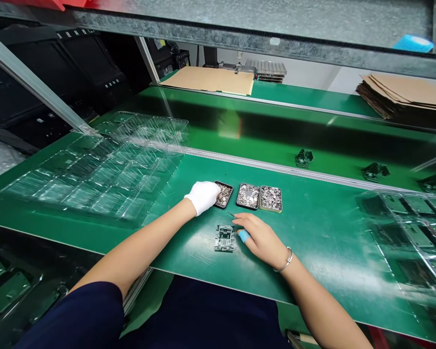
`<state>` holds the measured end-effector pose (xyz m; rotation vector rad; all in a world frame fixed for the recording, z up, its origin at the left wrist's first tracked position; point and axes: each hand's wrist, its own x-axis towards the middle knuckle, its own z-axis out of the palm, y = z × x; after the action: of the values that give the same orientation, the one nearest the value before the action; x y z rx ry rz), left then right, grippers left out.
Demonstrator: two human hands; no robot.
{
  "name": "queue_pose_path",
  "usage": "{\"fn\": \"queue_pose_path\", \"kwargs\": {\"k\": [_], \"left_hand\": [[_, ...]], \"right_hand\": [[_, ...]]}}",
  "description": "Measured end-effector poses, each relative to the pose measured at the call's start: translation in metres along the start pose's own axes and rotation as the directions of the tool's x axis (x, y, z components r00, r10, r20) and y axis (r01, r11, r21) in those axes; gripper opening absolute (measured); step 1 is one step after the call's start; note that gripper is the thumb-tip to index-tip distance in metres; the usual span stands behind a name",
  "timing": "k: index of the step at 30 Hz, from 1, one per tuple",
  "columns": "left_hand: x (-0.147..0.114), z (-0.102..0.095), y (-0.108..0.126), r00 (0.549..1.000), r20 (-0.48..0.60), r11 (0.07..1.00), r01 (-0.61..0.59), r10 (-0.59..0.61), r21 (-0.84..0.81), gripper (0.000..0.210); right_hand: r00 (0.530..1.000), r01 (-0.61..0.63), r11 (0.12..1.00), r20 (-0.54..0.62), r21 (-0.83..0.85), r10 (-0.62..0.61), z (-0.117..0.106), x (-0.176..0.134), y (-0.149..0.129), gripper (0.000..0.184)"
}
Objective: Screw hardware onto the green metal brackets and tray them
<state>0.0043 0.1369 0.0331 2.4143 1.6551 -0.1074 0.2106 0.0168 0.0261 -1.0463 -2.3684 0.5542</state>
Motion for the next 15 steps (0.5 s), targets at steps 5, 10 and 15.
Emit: {"fn": "queue_pose_path", "kwargs": {"k": [5, 10, 15], "left_hand": [[-0.012, -0.009, -0.013, 0.988, -0.155, 0.985, -0.008, -0.018, -0.17, 0.023], [-0.057, -0.012, 0.0, 0.991, -0.109, 0.595, -0.045, -0.073, -0.802, 0.026], [-0.104, -0.002, 0.044, 0.992, 0.076, 0.024, 0.074, 0.1, -0.997, 0.026]], "right_hand": [[0.999, 0.013, 1.0, -0.029, -0.012, -0.014, 0.0, 0.0, 0.002, 0.033], [0.984, 0.021, 0.999, -0.175, 0.025, -0.017, 0.0, 0.002, -0.005, 0.031], [0.92, 0.093, 0.995, -0.387, 0.044, -0.069, 0.0, 0.005, -0.031, 0.019]]}}
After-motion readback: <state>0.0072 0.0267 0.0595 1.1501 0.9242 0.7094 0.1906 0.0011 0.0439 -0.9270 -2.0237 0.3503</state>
